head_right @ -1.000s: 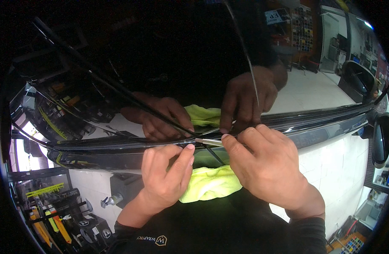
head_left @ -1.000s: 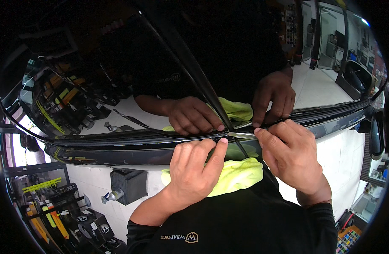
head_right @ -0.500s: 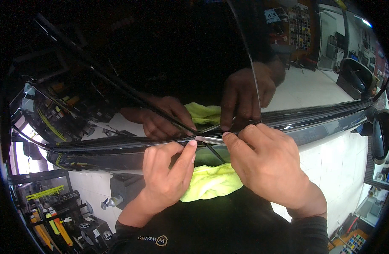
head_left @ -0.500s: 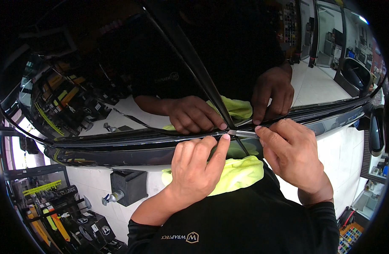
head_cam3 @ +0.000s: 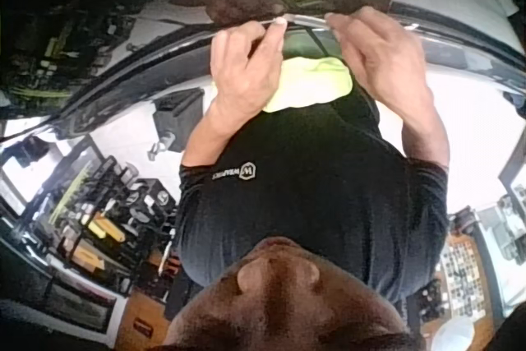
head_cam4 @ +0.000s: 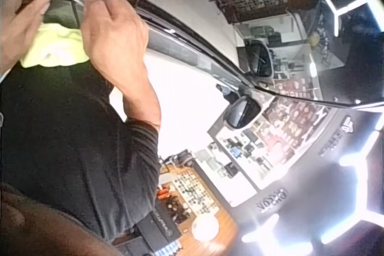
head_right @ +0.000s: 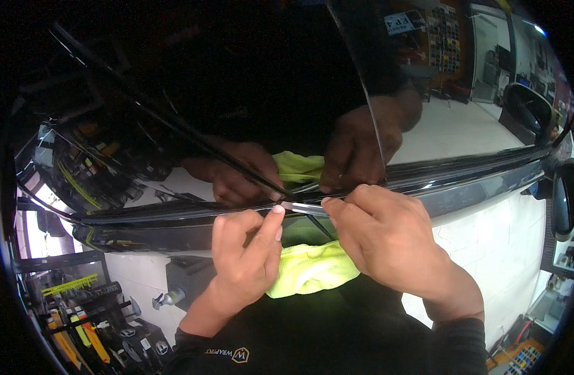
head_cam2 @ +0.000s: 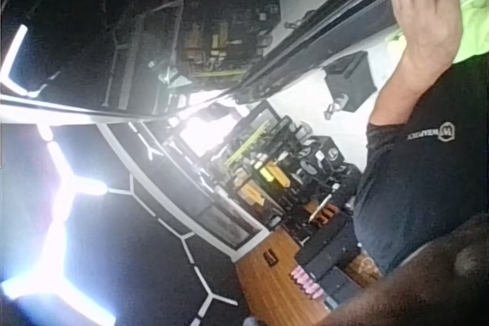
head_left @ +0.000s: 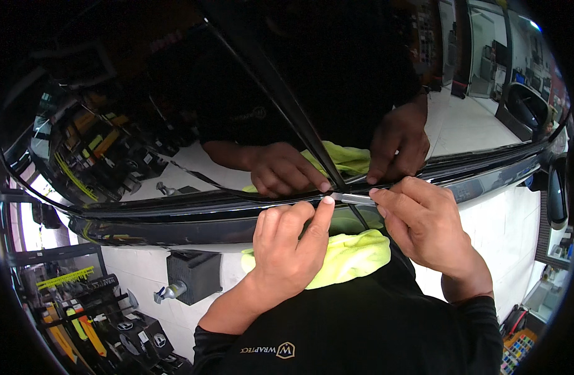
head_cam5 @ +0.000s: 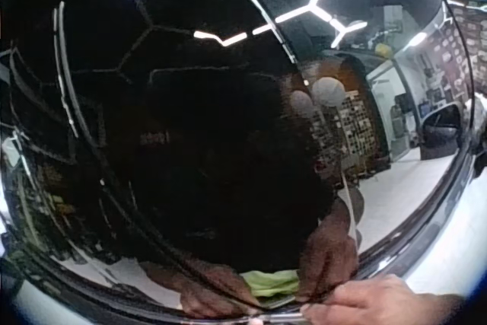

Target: The person applies a black vinyl wrap to the exterior trim of a car door. Using a plastic squeegee tool and a yellow microfiber cloth, they smooth the material into the seams and edges to ensure adhesion and remove air bubbles. The person works methodically along the trim line, peeling back the wrap slightly to adjust the fit before pressing it down firmly.

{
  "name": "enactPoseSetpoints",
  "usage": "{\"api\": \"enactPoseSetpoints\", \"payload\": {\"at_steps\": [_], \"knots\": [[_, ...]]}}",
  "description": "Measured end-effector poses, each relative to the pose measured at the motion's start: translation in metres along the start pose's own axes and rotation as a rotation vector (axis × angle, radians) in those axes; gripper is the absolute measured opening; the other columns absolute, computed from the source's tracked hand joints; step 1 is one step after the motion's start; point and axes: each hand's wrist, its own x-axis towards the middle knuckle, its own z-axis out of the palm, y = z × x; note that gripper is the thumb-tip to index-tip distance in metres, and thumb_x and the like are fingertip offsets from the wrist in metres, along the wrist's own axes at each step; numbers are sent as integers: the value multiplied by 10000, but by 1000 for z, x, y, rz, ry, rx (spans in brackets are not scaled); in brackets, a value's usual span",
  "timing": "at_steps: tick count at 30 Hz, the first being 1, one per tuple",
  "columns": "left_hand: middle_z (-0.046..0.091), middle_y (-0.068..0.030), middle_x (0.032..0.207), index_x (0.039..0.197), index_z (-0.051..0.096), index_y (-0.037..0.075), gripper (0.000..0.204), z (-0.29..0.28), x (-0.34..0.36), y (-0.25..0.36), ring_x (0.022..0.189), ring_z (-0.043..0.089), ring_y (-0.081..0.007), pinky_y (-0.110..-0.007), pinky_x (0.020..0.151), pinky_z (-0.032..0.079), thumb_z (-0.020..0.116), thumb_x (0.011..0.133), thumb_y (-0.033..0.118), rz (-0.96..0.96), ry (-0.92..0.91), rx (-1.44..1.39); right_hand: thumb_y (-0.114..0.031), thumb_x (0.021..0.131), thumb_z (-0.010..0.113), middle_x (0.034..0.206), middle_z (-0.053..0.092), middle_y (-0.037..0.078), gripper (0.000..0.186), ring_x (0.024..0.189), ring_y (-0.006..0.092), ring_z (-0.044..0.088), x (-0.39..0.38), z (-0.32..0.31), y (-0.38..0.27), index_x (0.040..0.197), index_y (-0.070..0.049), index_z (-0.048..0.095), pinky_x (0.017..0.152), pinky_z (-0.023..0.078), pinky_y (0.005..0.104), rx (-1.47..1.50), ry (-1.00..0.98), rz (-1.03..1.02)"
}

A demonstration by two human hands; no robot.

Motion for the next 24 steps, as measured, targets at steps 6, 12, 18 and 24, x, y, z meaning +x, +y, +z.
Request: {"api": "enactPoseSetpoints", "payload": {"at_steps": [6,12,18,24], "knots": [[635,-86,1062,1204,788,2,446,-7,2,-8,898,610,-238,-370,752,474,782,758,-2,37,88,-10,15,842,812,839,649,91,225,723,257,659,5,-9,-3,1061,-1,764,614,527,382,12,57,-37],[640,-74,1037,1208,771,7,400,-21,16,-17,884,601,-214,-346,721,434,740,823,110,152,-90,66,39,830,772,882,668,107,252,782,297,665,-5,-19,11,1073,-25,746,676,534,415,-25,98,19],[639,-104,1033,1288,746,-33,491,-31,38,-3,851,575,-230,-368,738,437,713,810,74,223,-348,163,40,844,762,895,677,115,234,785,306,667,-18,-12,20,1070,-22,745,685,537,408,69,93,67],[638,-113,1001,1193,745,-59,407,-29,45,5,818,577,-245,-373,708,446,737,798,42,204,-310,225,28,848,771,912,685,117,223,790,298,672,-22,-12,24,1064,-19,746,689,542,412,115,123,44]]}}
